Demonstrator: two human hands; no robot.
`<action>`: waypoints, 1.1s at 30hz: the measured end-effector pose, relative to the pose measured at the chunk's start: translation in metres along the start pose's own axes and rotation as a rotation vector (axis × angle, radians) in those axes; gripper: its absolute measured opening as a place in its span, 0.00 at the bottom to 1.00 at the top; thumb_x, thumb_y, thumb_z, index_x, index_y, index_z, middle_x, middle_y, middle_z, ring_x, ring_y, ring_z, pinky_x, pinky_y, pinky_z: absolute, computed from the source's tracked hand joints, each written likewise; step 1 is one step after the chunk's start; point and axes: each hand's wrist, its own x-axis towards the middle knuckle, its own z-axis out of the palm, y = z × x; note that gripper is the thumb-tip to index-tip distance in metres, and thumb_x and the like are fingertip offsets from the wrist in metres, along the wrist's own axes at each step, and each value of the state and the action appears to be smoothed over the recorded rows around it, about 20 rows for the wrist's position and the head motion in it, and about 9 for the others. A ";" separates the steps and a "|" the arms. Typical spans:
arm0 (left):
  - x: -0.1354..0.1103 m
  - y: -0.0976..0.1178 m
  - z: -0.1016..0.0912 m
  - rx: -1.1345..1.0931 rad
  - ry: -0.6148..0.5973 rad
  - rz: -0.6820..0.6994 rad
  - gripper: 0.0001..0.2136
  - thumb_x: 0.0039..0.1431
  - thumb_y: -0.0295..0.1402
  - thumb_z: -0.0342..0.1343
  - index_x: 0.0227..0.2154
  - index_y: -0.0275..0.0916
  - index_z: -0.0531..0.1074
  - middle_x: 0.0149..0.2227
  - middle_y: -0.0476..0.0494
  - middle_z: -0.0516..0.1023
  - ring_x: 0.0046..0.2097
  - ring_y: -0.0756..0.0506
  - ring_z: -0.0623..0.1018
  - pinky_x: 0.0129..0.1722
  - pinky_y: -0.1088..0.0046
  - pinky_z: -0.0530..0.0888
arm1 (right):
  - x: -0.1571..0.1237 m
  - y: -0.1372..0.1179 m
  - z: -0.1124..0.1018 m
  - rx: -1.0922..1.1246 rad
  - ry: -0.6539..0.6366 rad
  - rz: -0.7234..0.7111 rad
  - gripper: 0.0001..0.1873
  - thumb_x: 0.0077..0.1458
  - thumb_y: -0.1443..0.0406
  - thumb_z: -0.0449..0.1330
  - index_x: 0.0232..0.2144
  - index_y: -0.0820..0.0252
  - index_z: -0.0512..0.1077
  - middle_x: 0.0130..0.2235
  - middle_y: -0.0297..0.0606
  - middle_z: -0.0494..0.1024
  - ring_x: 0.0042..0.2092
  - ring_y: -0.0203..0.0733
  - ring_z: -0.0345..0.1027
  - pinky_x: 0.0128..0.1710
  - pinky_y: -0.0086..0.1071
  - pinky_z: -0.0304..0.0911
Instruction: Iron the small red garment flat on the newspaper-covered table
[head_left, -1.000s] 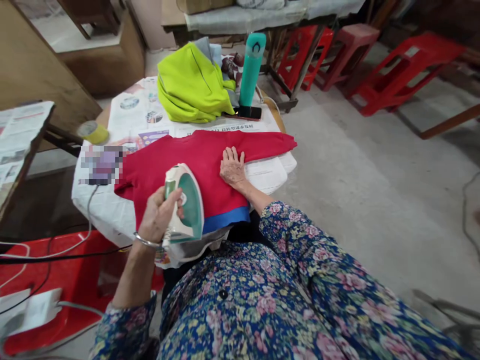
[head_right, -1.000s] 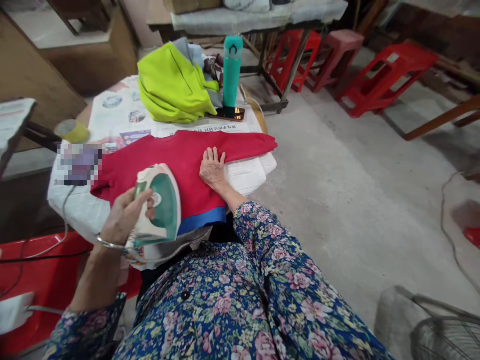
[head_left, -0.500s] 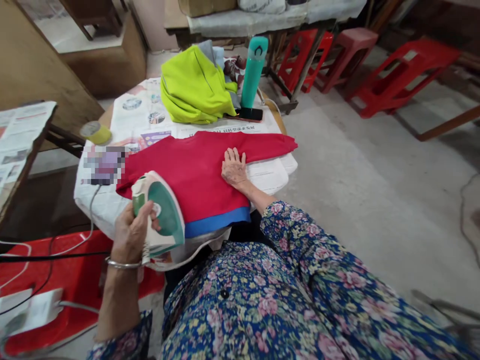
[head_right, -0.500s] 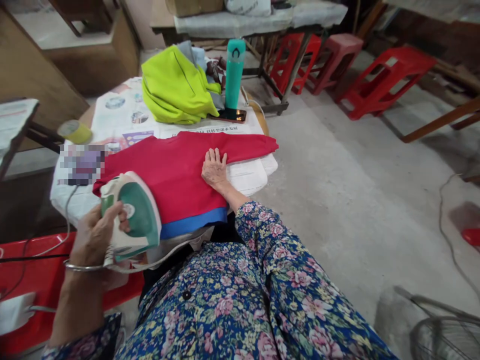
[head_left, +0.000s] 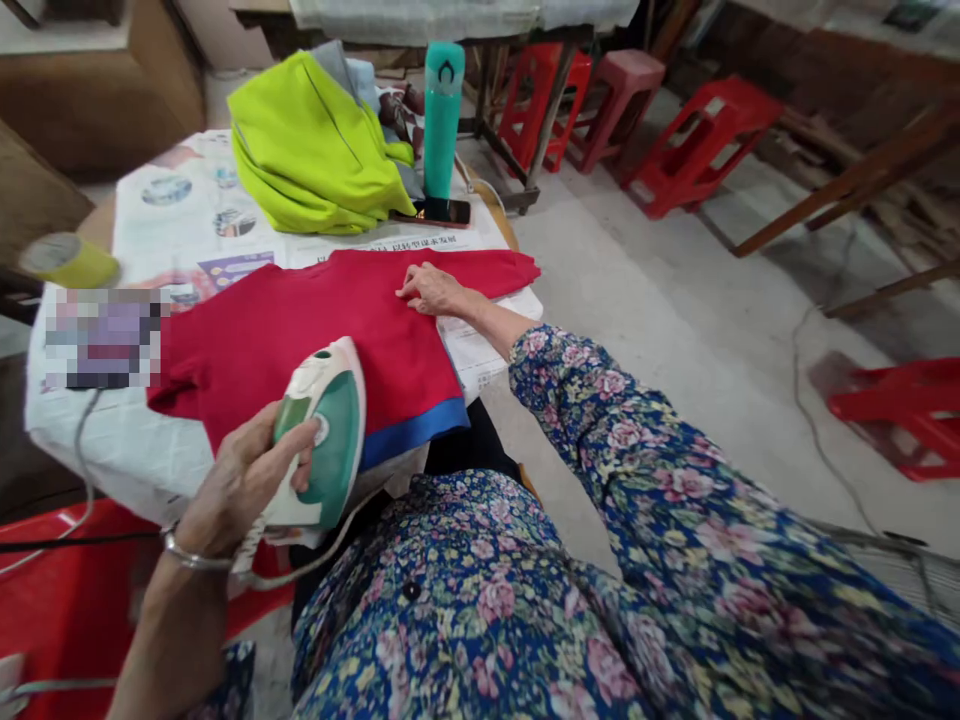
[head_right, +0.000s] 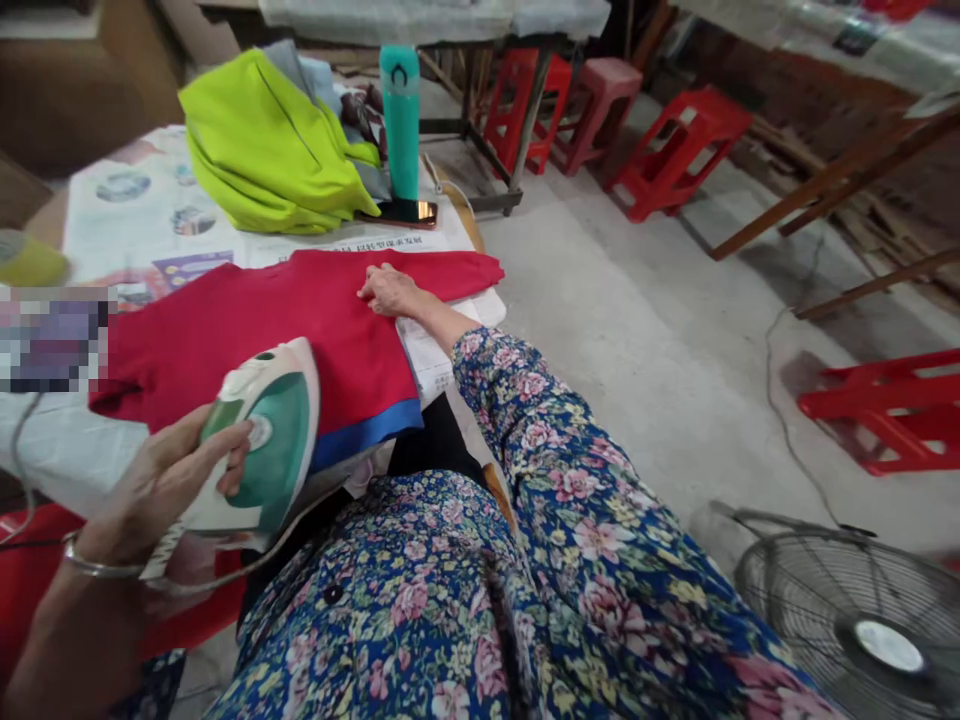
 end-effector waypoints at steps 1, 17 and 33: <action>0.007 0.004 0.005 0.021 -0.076 0.040 0.23 0.50 0.58 0.66 0.20 0.45 0.68 0.17 0.48 0.69 0.21 0.45 0.69 0.21 0.70 0.67 | 0.003 0.006 -0.004 0.036 -0.016 -0.019 0.20 0.69 0.71 0.59 0.57 0.60 0.84 0.62 0.45 0.80 0.62 0.50 0.72 0.67 0.41 0.62; 0.057 0.056 0.050 -0.007 -0.439 0.133 0.13 0.50 0.41 0.70 0.24 0.45 0.71 0.17 0.53 0.69 0.17 0.48 0.68 0.20 0.74 0.64 | 0.032 0.035 0.006 0.192 -0.034 -0.046 0.16 0.63 0.66 0.66 0.51 0.56 0.87 0.55 0.42 0.87 0.55 0.48 0.79 0.59 0.35 0.68; 0.013 0.013 0.022 0.055 -0.686 0.038 0.21 0.60 0.58 0.59 0.32 0.44 0.67 0.20 0.56 0.69 0.20 0.50 0.69 0.23 0.75 0.66 | 0.027 0.047 0.022 0.332 0.056 -0.107 0.17 0.57 0.69 0.66 0.47 0.58 0.88 0.54 0.44 0.84 0.52 0.52 0.76 0.56 0.40 0.69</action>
